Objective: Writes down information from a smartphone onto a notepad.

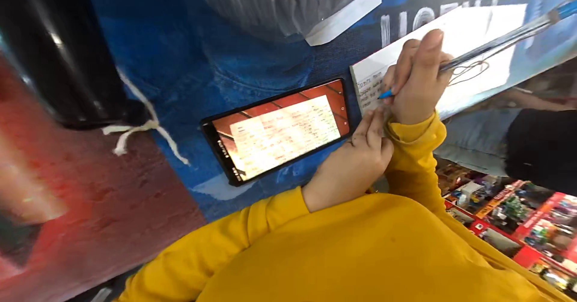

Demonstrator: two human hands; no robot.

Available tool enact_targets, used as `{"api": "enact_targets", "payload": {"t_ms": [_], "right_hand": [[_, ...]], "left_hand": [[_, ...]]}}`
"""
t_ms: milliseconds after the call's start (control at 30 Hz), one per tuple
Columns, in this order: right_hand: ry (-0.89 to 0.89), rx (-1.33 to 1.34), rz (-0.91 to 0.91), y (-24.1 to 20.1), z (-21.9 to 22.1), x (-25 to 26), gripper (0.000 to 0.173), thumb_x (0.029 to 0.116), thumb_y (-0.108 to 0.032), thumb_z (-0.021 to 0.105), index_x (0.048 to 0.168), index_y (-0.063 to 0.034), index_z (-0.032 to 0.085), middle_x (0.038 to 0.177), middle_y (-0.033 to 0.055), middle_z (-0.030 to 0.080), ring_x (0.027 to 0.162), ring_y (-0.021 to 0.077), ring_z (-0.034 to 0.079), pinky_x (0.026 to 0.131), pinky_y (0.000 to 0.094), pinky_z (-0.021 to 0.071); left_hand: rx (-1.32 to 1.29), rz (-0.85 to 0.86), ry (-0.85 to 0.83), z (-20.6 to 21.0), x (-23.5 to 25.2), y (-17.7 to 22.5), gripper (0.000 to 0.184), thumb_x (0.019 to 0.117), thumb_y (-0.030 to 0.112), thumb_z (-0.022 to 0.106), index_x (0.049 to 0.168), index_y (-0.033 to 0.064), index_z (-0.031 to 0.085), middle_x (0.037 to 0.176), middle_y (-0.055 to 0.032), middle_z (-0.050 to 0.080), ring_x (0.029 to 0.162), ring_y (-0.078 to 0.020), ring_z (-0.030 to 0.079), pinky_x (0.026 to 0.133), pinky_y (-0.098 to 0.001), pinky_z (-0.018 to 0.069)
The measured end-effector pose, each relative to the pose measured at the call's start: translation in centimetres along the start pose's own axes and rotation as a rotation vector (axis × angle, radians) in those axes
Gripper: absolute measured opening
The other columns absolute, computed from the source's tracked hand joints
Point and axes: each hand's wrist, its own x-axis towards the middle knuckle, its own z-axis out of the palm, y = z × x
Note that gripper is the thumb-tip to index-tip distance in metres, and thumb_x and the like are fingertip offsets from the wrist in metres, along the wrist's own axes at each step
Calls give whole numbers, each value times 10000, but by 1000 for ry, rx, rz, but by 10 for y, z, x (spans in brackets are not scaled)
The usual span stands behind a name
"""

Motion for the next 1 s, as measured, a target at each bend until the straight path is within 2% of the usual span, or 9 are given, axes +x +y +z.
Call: {"api": "enact_targets", "payload": {"t_ms": [100,400,533,667,800,867,1000], "right_hand": [[48,-9,-32,2,1,-3,484,1068,-93,380,624,-243,502,520,-179,521,434,-72,502,415,119,429],[79,-110,-102,4,4,-7,458,1041,-49,422,628,-236,491,540,-181,516,452,-78,505,428,120,434],[50,-132,-118,5,3,-9,445,1029,-50,449,627,-237,481,529,-187,499,449,-82,489,434,123,427],[80,-121,-88,4,2,-7,459,1030,-41,424,619,-235,480,526,-177,503,448,-69,504,435,129,443],[89,-163,-140,6,4,-8,428,1025,-48,435,640,-229,477,550,-184,497,467,-88,484,448,121,423],[56,-163,-136,6,2,-9,435,1020,-63,454,620,-235,458,535,-181,477,460,-85,463,447,127,402],[95,-92,-71,5,0,-7,457,1038,-59,408,624,-239,485,523,-169,519,438,-60,510,418,137,441]], "left_hand": [[44,4,33,2,0,0,217,932,-44,591,1132,-50,675,1430,-326,524,1290,-430,584,821,-369,581],[101,26,35,1,-1,-1,236,939,-23,586,1154,-52,677,1413,-324,540,1282,-418,592,827,-350,574],[117,23,31,0,-1,0,258,933,-27,588,1174,-44,680,1410,-318,546,1284,-411,592,785,-342,573],[81,17,25,1,0,-1,236,942,-23,582,1159,-48,673,1426,-330,524,1285,-425,588,808,-352,578],[118,24,51,2,-2,-1,243,941,-19,581,1161,-42,681,1405,-310,552,1259,-396,613,752,-328,574],[122,31,57,1,-1,-2,244,941,-19,583,1163,-42,681,1396,-316,555,1261,-402,610,769,-330,575],[74,22,26,7,-2,-3,241,958,-11,576,1182,-44,659,1447,-331,500,1311,-436,561,841,-363,573]]}}
